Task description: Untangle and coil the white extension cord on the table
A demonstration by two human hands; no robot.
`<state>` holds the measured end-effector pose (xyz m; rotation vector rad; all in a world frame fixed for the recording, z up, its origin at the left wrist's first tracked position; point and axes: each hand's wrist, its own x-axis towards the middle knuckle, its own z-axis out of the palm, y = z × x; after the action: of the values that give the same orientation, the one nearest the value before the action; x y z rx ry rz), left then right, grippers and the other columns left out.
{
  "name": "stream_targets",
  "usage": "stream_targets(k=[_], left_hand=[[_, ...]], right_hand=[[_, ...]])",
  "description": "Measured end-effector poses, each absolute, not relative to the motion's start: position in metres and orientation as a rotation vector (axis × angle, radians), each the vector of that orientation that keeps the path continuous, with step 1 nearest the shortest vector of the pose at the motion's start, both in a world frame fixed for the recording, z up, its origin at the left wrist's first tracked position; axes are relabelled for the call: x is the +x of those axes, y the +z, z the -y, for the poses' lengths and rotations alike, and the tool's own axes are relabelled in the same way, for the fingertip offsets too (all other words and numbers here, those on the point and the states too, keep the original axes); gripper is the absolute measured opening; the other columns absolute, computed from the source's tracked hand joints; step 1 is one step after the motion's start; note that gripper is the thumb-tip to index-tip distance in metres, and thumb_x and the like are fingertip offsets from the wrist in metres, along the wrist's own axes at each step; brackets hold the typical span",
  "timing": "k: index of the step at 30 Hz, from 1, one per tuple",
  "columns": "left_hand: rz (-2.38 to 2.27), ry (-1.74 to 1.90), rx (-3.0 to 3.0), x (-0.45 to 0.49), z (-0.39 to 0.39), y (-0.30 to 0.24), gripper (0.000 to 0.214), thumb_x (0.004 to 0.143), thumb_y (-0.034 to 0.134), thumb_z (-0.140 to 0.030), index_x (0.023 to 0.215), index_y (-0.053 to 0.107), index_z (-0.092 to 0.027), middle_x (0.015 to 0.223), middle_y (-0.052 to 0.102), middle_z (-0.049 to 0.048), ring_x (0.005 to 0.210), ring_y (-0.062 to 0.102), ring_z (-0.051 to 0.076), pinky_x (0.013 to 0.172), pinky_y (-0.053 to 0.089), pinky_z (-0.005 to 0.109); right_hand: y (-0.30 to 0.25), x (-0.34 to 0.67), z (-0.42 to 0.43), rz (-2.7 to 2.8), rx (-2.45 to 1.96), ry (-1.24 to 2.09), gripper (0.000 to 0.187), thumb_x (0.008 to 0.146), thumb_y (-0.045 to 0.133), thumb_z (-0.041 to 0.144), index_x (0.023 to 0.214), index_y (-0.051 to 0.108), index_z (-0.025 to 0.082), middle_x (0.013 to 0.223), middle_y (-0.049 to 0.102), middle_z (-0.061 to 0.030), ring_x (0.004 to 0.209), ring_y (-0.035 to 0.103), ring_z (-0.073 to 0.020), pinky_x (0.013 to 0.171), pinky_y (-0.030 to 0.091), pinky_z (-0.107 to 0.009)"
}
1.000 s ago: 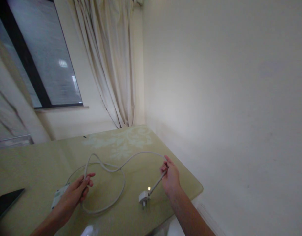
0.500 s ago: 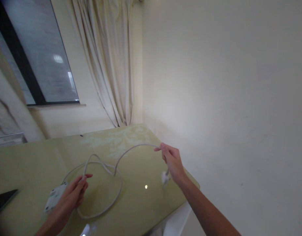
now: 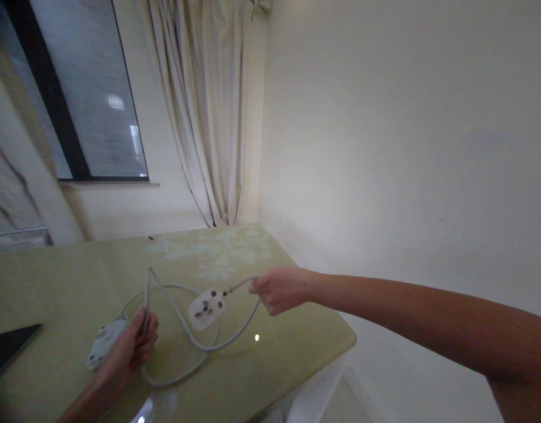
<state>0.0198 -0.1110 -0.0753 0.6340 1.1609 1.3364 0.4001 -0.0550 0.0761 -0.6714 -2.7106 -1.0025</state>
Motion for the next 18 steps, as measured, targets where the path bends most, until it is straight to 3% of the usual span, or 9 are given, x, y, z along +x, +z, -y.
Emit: stream_targets(k=[7,11,15,18], left_hand=[[-0.832,1.309,0.479,0.027,0.12,-0.067,0.069,0.065,0.083,-0.07,0.061,0.032,-0.024,0.054,0.015,-0.0133,0.045,0.003,0.004,0.034,0.011,0.017],[-0.773,1.269,0.534,0.037,0.125,-0.07,0.074,0.066,0.082,-0.071,0.058,0.026,-0.024,0.053,0.012,-0.0127,0.046,0.002,0.005,0.035,0.013,0.019],[-0.845,1.247,0.677,0.046,0.13,-0.076,0.076,0.065,0.083,-0.071,0.057,0.024,-0.024,0.051,0.015,-0.0122,0.044,0.007,0.004,0.037,0.015,0.02],[-0.891,1.248,0.736,0.05,0.133,-0.076,0.078,0.062,0.084,-0.073,0.055,0.022,-0.025,0.05,0.016,-0.012,0.043,0.01,0.004,0.038,0.015,0.02]], right_hand=[[0.08,0.388,0.015,2.632,-1.249,-0.987,0.018,0.093,0.059,0.016,0.105,0.073,0.013,0.091,0.073,-0.0173,0.091,0.066,-0.0278,0.084,0.046,-0.043],[0.073,0.378,-0.008,2.392,-1.588,-0.737,0.023,0.095,0.049,0.006,0.103,0.069,0.012,0.1,0.071,-0.019,0.092,0.067,-0.026,0.077,0.049,-0.037],[0.06,0.369,-0.031,2.085,-1.707,-0.558,0.024,0.102,0.043,0.01,0.113,0.063,0.016,0.101,0.07,-0.0151,0.082,0.067,-0.0201,0.069,0.045,-0.028],[0.049,0.365,-0.046,1.756,-1.755,-0.38,0.022,0.108,0.04,0.025,0.115,0.06,0.017,0.093,0.07,-0.0116,0.074,0.064,-0.0187,0.066,0.04,-0.027]])
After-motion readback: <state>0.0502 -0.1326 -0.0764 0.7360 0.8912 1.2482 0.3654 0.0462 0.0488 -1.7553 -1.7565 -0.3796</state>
